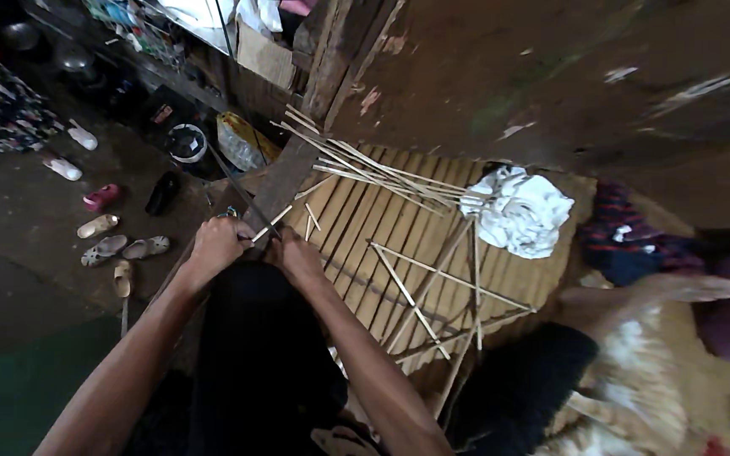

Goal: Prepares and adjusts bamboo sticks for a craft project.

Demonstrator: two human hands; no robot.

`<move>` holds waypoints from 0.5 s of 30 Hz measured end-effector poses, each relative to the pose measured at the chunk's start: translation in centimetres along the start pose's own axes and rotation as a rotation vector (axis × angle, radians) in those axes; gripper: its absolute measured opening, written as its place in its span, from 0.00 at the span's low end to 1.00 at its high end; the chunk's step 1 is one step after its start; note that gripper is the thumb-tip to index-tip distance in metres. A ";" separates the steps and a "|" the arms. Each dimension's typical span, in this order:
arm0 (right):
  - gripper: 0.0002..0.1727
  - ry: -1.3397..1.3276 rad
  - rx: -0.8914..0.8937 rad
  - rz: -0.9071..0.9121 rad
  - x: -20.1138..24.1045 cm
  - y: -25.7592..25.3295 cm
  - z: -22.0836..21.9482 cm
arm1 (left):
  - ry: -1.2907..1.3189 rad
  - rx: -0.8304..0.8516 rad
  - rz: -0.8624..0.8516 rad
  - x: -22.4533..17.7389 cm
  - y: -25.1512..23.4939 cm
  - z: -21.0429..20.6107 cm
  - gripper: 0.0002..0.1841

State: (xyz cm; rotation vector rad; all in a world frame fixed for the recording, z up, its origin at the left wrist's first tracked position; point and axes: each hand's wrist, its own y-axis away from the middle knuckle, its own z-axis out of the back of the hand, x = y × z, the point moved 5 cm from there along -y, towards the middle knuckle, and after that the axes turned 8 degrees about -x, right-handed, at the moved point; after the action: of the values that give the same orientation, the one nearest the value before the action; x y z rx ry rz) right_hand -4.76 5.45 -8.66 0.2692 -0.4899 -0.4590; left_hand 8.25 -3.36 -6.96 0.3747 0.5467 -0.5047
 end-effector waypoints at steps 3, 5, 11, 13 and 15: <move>0.24 0.035 0.031 -0.026 0.4 0.2 0.5 | 0.026 0.013 -0.087 0.2 -0.1 0.1 0.04; 0.24 0.062 0.070 -0.026 0.6 0.3 0.7 | 0.089 -0.101 -0.227 1.1 0.0 -0.4 0.03; 0.24 0.107 0.106 -0.028 0.3 0.4 0.9 | 0.026 -0.291 0.128 7.4 9.0 -2.4 0.25; 0.24 0.100 0.105 -0.026 0.0 0.3 0.5 | -0.022 -0.247 0.355 8.3 13.6 -3.4 0.29; 0.25 0.077 0.079 -0.015 -0.3 0.1 0.0 | -0.055 -0.274 0.427 7.8 15.8 -3.8 0.27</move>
State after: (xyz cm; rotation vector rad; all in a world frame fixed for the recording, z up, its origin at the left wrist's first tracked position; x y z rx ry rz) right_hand -4.98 5.74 -8.74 0.3651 -0.4315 -0.4430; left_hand 21.13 8.52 -11.27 0.2058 0.4585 -0.0260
